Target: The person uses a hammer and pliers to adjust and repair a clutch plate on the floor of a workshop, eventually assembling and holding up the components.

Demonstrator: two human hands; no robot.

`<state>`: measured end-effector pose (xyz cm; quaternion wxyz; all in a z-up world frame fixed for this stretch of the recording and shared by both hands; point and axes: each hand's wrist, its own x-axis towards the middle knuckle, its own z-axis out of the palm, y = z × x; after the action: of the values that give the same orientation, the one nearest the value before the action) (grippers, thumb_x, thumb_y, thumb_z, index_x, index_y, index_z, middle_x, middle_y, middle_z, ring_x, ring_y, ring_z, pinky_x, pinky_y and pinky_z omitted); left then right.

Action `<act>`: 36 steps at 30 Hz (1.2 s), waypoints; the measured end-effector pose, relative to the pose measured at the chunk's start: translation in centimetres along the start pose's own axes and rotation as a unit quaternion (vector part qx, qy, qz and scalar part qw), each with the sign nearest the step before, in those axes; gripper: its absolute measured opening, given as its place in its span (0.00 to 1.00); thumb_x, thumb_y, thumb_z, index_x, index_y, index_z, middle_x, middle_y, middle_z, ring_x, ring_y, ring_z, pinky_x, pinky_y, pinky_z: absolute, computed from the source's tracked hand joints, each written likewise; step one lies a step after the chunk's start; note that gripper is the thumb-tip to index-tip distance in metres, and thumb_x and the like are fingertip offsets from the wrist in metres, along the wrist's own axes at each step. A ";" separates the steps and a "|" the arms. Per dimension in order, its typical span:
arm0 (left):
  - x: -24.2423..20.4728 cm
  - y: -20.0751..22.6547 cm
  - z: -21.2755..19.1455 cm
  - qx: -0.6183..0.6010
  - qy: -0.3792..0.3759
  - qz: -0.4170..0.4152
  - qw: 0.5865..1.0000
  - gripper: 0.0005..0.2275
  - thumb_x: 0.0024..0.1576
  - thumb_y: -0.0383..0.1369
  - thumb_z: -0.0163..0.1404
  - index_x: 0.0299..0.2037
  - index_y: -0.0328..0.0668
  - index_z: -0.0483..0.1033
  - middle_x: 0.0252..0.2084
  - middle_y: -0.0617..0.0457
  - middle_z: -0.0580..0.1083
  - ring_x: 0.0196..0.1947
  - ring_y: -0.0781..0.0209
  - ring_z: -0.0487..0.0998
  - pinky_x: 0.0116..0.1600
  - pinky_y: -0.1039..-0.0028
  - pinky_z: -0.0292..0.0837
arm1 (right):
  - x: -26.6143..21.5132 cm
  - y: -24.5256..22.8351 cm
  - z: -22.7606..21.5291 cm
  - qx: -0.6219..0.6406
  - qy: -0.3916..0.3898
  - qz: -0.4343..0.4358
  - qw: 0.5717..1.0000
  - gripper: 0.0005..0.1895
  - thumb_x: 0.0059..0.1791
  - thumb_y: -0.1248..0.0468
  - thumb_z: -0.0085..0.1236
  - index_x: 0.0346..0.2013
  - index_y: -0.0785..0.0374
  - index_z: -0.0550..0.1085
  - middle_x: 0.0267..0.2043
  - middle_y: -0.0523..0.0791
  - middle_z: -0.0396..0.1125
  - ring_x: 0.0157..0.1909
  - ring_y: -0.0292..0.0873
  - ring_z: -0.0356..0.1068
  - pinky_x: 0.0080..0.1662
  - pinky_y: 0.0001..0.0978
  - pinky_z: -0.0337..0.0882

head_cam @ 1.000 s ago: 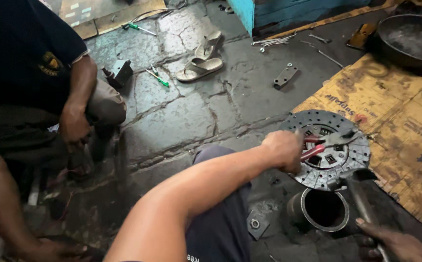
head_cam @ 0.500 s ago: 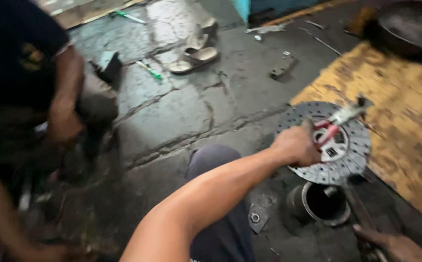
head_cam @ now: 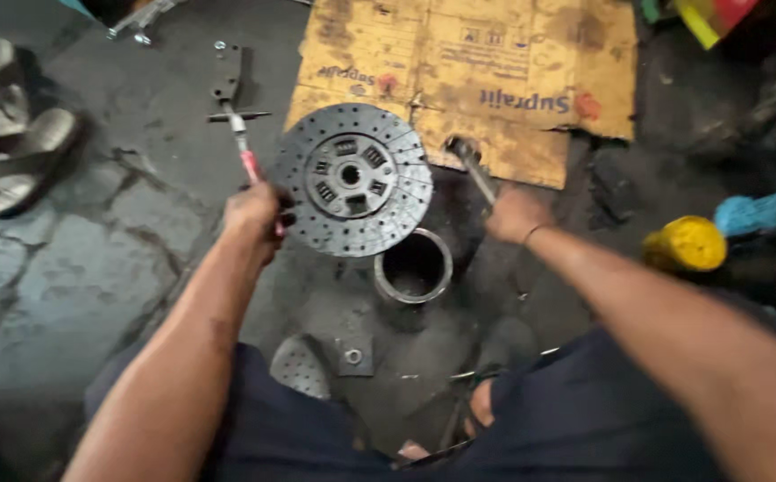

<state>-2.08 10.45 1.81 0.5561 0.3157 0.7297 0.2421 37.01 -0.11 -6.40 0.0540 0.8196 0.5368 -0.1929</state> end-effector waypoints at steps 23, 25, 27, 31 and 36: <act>-1.8 -0.7 3.5 0.189 -0.012 -0.002 0.982 0.20 0.52 0.45 0.62 0.38 0.29 0.81 0.30 0.42 0.80 0.20 0.56 0.72 0.25 0.64 0.65 | 11.5 -7.1 10.1 0.588 -0.048 0.082 0.803 0.27 0.53 0.46 0.53 0.46 0.70 0.78 0.43 0.51 0.74 0.41 0.46 0.68 0.44 0.42 0.68; -1.1 -1.2 3.9 0.158 -0.017 0.027 0.987 0.19 0.50 0.43 0.62 0.40 0.31 0.80 0.31 0.43 0.79 0.20 0.58 0.74 0.24 0.65 0.66 | 12.0 -7.6 11.1 0.577 -0.036 0.072 0.813 0.24 0.53 0.52 0.57 0.42 0.76 0.76 0.40 0.49 0.74 0.40 0.41 0.68 0.44 0.40 0.70; -0.4 -1.3 4.1 0.127 -0.022 0.056 0.990 0.19 0.49 0.41 0.63 0.42 0.32 0.79 0.32 0.45 0.79 0.20 0.60 0.75 0.23 0.65 0.67 | 12.6 -7.5 11.7 0.564 -0.037 0.076 0.821 0.24 0.53 0.52 0.56 0.41 0.75 0.76 0.39 0.49 0.74 0.39 0.41 0.68 0.43 0.40 0.69; 0.2 -1.0 4.8 0.111 -0.034 0.059 0.991 0.19 0.51 0.39 0.61 0.46 0.32 0.77 0.33 0.42 0.77 0.21 0.53 0.72 0.25 0.61 0.64 | 12.4 -7.1 12.4 0.539 -0.003 0.027 0.842 0.23 0.54 0.52 0.56 0.37 0.76 0.77 0.36 0.51 0.73 0.35 0.42 0.64 0.38 0.42 0.66; 1.3 -1.4 5.5 0.163 0.000 0.118 0.980 0.24 0.47 0.39 0.64 0.52 0.37 0.76 0.42 0.44 0.80 0.38 0.53 0.81 0.39 0.61 0.75 | 10.8 -7.9 10.7 0.511 0.036 0.057 0.857 0.24 0.52 0.52 0.58 0.38 0.77 0.76 0.37 0.54 0.73 0.36 0.46 0.67 0.39 0.44 0.67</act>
<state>2.68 10.45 -1.53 0.4645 0.4859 0.7173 0.1833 30.88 9.34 -19.32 -0.3810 0.7673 0.3165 -0.4074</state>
